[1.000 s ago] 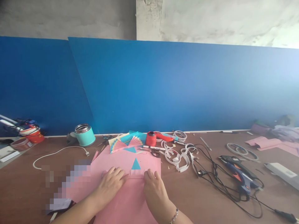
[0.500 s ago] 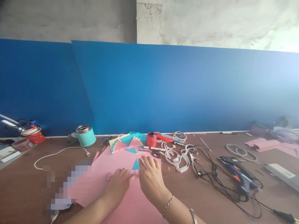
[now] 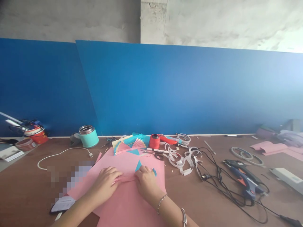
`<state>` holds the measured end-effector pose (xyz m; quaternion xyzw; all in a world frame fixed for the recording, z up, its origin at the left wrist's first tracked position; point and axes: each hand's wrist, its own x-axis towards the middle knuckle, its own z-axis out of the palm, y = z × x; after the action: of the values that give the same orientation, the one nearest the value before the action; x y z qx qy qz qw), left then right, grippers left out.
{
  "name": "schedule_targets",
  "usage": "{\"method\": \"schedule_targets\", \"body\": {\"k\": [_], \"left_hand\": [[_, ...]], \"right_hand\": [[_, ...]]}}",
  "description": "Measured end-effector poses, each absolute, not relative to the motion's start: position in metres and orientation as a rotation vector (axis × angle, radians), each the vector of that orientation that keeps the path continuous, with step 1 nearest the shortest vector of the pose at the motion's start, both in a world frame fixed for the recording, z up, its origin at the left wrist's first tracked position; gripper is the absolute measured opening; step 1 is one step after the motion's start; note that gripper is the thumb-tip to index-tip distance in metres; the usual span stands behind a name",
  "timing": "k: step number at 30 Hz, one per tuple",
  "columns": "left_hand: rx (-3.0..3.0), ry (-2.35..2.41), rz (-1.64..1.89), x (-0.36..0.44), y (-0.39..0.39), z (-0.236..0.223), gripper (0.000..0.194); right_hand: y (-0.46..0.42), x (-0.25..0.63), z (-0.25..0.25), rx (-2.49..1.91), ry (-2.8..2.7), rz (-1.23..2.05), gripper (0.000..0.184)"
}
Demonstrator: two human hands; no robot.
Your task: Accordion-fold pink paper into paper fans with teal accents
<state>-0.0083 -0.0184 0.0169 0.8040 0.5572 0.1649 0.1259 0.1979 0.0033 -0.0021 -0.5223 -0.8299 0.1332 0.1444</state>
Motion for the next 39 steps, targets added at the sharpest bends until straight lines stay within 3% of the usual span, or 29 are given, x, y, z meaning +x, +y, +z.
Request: {"method": "schedule_targets", "body": {"k": [5,11,20,32,39], "left_hand": [[2.371,1.613,0.637,-0.005,-0.025,0.002,0.023],[2.507,1.545,0.724,-0.001,-0.031,-0.012,0.026],[2.437,1.545,0.625,-0.020,-0.031,-0.002,0.010],[2.201,1.583,0.523,-0.023,-0.022,0.012,0.024],[1.969,1.732,0.366,-0.023,-0.013,0.024,0.017]], "right_hand": [[-0.003,0.192,0.012,-1.469,-2.464,0.312,0.030],[-0.005,0.188,0.008,-1.217,-2.494,0.435,0.023],[-0.007,0.190,-0.001,-1.198,-2.484,0.387,0.019],[0.002,0.187,0.024,-1.380,-2.485,0.585,0.021],[0.014,0.185,0.028,-1.595,-2.390,0.676,0.016]]}}
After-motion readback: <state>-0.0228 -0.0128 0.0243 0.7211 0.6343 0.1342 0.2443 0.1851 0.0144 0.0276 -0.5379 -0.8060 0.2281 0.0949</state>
